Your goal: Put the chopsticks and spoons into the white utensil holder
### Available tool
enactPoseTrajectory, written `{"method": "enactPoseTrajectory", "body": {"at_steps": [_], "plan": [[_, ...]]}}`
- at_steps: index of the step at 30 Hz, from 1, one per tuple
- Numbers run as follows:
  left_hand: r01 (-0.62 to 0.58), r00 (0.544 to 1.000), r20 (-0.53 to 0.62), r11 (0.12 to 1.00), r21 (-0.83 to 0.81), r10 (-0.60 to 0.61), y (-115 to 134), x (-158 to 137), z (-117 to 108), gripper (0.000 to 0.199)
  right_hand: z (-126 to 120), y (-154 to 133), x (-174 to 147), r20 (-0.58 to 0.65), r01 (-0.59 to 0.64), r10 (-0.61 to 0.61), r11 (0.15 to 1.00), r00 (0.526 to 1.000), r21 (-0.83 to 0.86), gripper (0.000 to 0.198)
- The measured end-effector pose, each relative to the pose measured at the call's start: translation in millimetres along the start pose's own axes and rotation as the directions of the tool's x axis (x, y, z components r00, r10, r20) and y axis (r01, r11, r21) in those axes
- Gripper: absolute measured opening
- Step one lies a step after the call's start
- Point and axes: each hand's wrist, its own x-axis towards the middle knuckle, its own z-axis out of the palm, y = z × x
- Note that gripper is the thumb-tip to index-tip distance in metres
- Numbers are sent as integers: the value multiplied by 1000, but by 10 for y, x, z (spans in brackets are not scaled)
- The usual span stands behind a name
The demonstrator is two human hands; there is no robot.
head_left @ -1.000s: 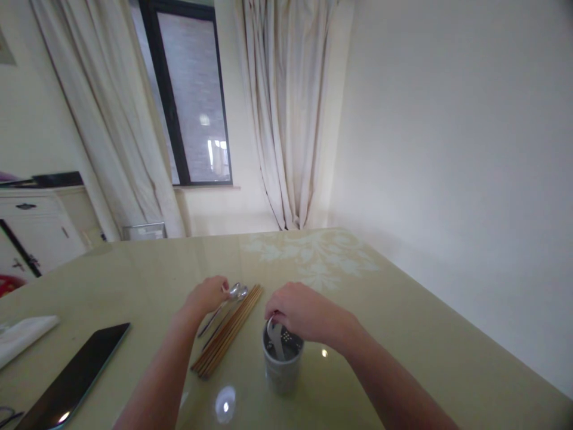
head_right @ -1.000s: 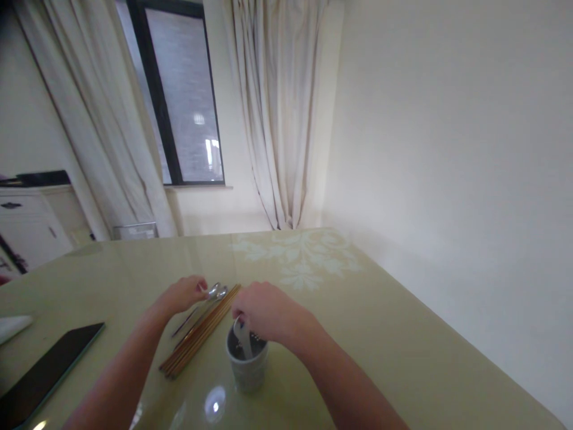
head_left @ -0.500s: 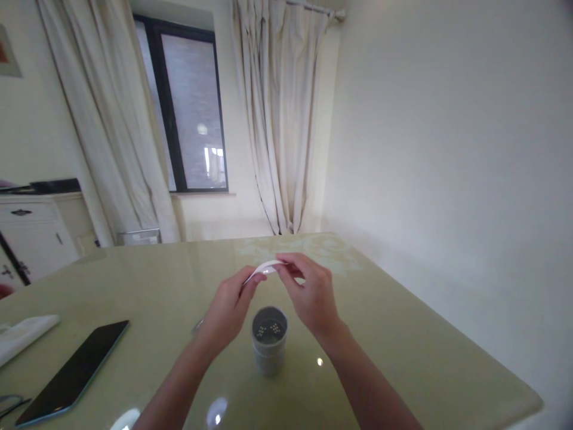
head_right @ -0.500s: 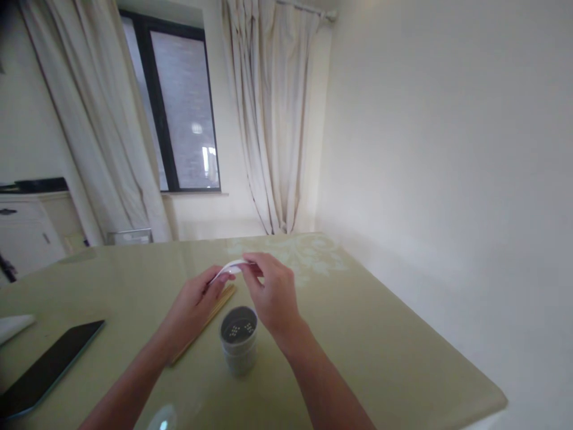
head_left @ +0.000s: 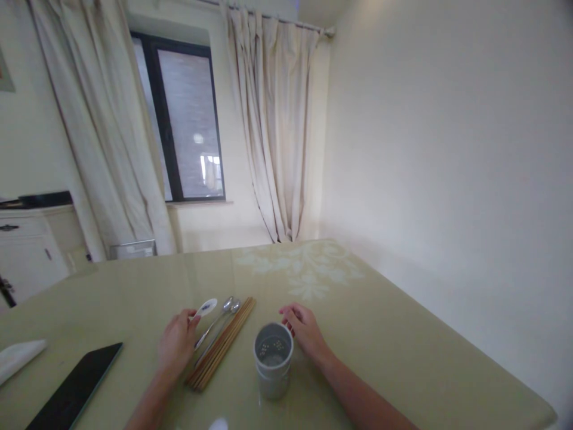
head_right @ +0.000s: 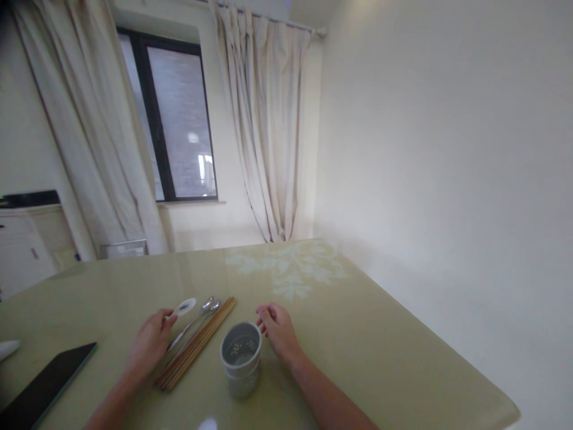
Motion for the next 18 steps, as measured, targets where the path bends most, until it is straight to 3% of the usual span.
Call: {"method": "enactPoseTrajectory", "body": {"at_steps": [7,18], "plan": [[55,992,104,989,139,-70,99,-106,-12,48,-8,3,-27,-19,-18,18,1000,1000,-4,39],[37,992,117,990,133,-52,198,-175,-94,41,-14,-112,-112,-31,13,-14,1000,999,-26,44]]}}
